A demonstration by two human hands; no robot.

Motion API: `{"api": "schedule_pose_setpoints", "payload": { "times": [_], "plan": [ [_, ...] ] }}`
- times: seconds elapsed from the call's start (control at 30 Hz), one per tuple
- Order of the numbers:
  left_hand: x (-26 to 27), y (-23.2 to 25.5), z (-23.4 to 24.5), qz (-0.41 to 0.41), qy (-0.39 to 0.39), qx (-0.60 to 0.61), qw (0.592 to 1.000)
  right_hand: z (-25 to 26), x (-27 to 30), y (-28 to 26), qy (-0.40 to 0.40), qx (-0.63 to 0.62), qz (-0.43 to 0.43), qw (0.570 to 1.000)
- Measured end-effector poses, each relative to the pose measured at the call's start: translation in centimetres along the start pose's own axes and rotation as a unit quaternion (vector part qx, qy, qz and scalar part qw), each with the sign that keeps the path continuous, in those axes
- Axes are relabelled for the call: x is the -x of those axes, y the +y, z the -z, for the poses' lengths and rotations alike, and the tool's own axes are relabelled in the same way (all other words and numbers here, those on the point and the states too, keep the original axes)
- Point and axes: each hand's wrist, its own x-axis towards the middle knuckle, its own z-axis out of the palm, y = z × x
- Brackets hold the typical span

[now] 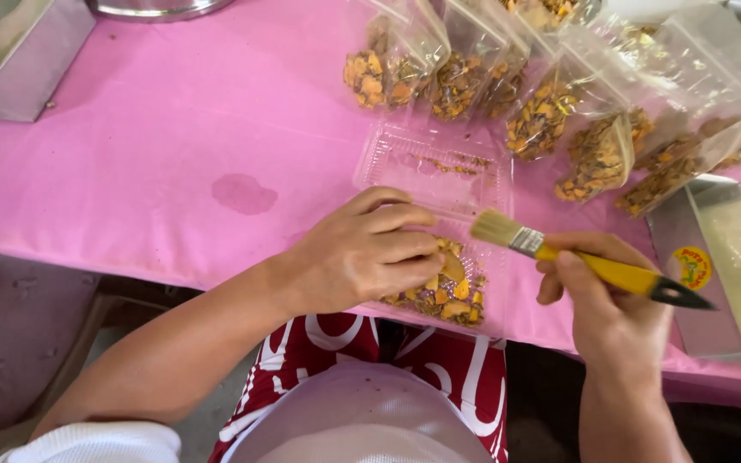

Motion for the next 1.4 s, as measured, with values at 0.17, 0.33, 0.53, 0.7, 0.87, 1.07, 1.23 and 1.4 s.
{"api": "schedule_pose_setpoints", "payload": {
  "times": [0.17, 0.33, 0.53, 0.7, 0.87, 1.07, 1.23, 1.4],
  "plan": [
    [0.6, -0.3, 0.4, 0.004, -0.004, 0.011, 1.000, 0.0, 0.1, -0.1, -0.187, -0.266, 0.030, 0.945],
    [1.4, -2.7, -0.5, 0.102, -0.023, 0.000, 0.994, 1.2, 0.9, 2.1, -0.011, -0.040, -0.006, 0.999],
    [1.9, -8.8, -4.3, 0.224, -0.251, -0.117, 0.935, 1.7, 2.8, 1.8, 0.016, 0.000, -0.010, 1.000],
    [-0.3, -7.5, -4.9, 0.316, -0.368, -0.040, 0.873, 2.5, 3.3, 1.0, 0.049, 0.039, -0.008, 0.998],
    [-2.5, -2.3, -3.3, 0.315, -0.324, 0.078, 0.889, 2.6, 4.1, 0.2, 0.079, 0.085, 0.003, 0.993],
    [-2.1, 0.0, -6.0, 0.328, -0.381, 0.165, 0.849, 1.8, 4.6, 1.0, 0.060, 0.051, 0.026, 0.997],
    [-1.4, -0.4, -6.4, 0.398, -0.365, 0.204, 0.817, 1.7, 4.7, 1.7, 0.067, 0.046, 0.016, 0.997],
    [-2.5, -0.6, -4.6, 0.485, -0.347, 0.229, 0.770, 0.6, 4.9, 2.6, 0.066, -0.009, 0.043, 0.997]
  ]
}}
